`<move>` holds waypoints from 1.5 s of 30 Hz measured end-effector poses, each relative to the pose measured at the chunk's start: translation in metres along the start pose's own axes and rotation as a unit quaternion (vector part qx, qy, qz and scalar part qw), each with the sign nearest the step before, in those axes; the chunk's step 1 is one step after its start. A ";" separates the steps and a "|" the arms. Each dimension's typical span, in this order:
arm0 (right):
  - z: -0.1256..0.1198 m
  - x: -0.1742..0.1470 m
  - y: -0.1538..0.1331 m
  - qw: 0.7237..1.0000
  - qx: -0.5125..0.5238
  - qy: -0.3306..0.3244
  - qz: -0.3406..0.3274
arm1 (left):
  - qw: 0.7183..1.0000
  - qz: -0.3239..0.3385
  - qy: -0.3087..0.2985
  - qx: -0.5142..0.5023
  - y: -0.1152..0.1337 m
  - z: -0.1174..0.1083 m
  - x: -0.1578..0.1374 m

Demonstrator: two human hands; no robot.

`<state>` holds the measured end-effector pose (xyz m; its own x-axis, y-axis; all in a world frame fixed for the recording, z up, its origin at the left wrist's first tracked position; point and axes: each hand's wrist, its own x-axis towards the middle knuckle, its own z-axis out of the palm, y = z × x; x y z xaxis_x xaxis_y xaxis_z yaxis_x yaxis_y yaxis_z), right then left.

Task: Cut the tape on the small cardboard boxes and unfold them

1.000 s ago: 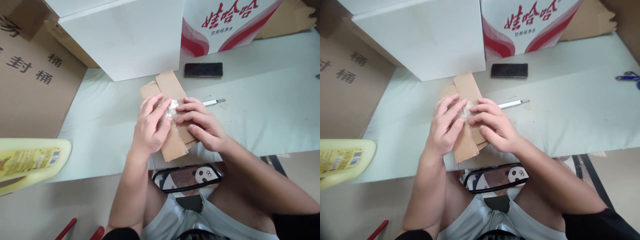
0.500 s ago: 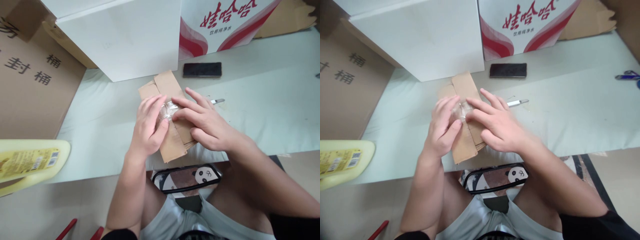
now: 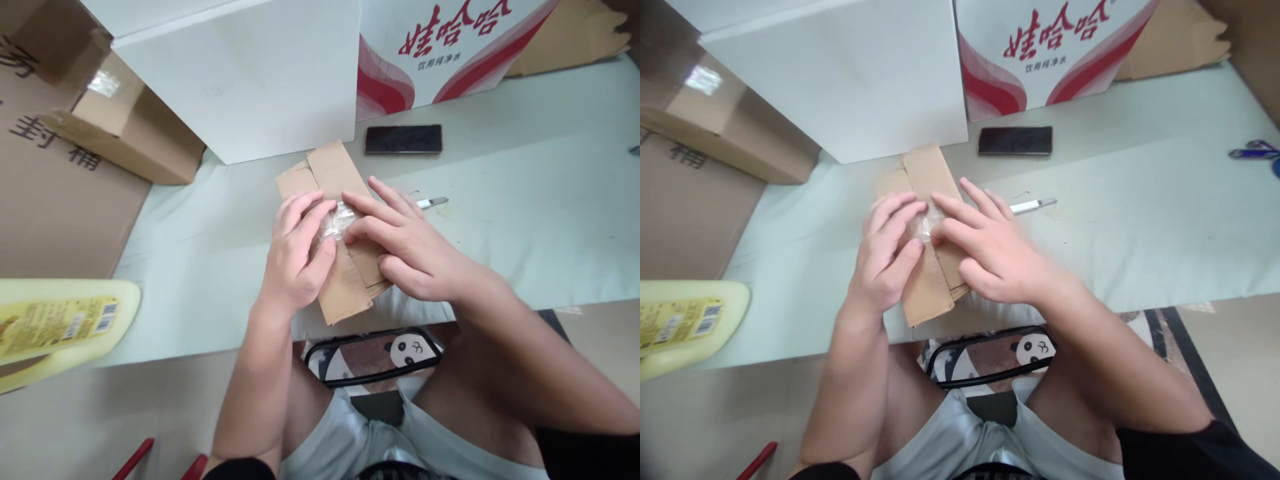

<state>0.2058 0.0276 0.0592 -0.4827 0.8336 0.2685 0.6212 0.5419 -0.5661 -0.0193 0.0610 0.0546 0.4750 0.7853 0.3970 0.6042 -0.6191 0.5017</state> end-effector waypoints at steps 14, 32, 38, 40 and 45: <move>0.001 0.004 -0.007 0.999 0.008 0.030 -0.016 | 1.000 -0.005 -0.005 0.010 -0.002 0.001 0.000; 0.027 -0.002 0.072 0.912 -0.195 0.062 0.356 | 0.996 0.022 0.030 -0.079 -0.010 0.009 -0.004; 0.015 0.006 0.075 0.867 0.052 0.433 0.242 | 0.996 0.000 0.021 -0.086 -0.006 0.004 -0.004; 0.012 0.010 0.072 0.824 0.158 0.502 0.208 | 0.996 -0.017 0.023 -0.088 -0.006 0.002 -0.005; -0.007 0.015 0.046 0.763 0.267 0.571 0.145 | 0.993 -0.040 0.041 -0.101 -0.007 0.000 -0.007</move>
<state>0.2313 0.0656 0.0429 0.6695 0.6242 0.4026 0.1128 0.4503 -0.8857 -0.0266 0.0594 0.0481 0.3724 0.8344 0.4063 0.4933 -0.5488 0.6749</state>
